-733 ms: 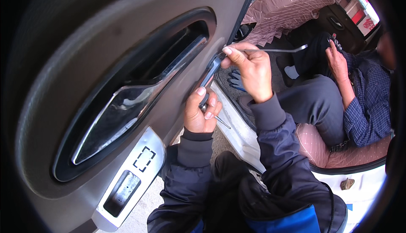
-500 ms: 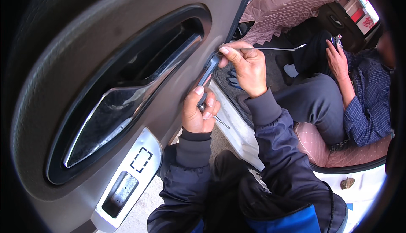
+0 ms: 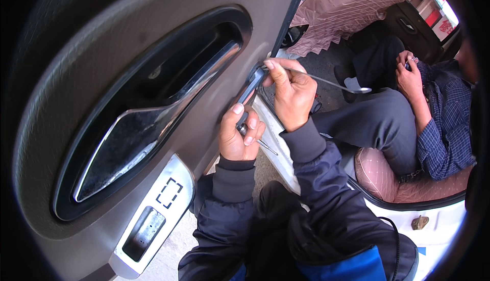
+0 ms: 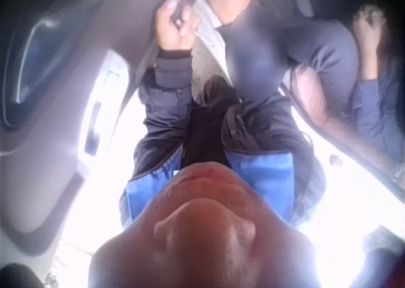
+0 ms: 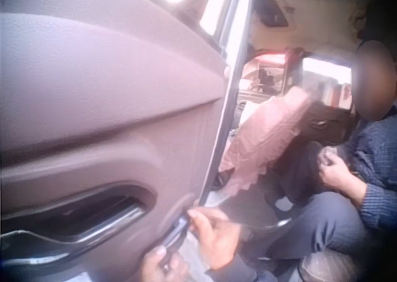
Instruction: The person uses a screwdriver and a thin metal tool to pry and adjust the car door lock mechanism. They repeatedly insert the tool into the lock area, manipulate it, and then use the screwdriver to remove a small cover, revealing the internal components.
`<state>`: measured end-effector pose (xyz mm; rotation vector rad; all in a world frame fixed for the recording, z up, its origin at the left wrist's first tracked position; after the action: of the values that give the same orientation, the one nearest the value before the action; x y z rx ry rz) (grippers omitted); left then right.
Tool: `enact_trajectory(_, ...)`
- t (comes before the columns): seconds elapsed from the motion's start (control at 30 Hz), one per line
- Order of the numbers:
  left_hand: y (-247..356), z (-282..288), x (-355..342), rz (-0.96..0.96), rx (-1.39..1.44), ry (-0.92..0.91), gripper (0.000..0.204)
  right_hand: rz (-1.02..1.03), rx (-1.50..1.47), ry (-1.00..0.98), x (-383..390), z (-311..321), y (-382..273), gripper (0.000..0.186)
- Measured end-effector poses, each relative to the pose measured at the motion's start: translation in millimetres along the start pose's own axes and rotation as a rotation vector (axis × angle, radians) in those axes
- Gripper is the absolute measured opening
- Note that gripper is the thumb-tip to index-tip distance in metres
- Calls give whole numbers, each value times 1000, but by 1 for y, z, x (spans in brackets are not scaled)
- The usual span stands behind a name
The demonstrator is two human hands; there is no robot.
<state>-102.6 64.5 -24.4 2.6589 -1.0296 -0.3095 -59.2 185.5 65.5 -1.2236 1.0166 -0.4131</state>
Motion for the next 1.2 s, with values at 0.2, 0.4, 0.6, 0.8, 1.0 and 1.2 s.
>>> enact_trajectory(0.2,0,-3,-1,-8,23,-26,38,-43,-59,104,9,0,4,19)
enact_trajectory(0.4,0,-4,-2,12,21,-26,34,-59,-156,147,12,0,6,22)
enact_trajectory(0.6,-1,-5,-1,28,53,-30,47,-62,-35,-54,-6,9,2,27)
enact_trajectory(0.8,-4,0,-6,26,29,-11,51,-515,-562,-284,-24,-7,57,29)
enact_trajectory(1.0,-5,-5,-4,22,4,-23,51,-265,-238,-438,-40,-4,25,23)
enact_trajectory(1.2,-2,-6,-2,16,-12,-23,49,-31,15,-191,-15,3,0,21)
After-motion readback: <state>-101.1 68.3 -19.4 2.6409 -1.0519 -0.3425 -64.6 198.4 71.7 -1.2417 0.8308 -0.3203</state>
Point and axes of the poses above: each hand's wrist, its own x-axis away from the middle knuckle, its own z-axis out of the back of the hand, y = z × x, the point moved 9 cm from there along -x, towards the middle knuckle, and after that the axes turned 5 degrees about -z, right-handed, at the moved point
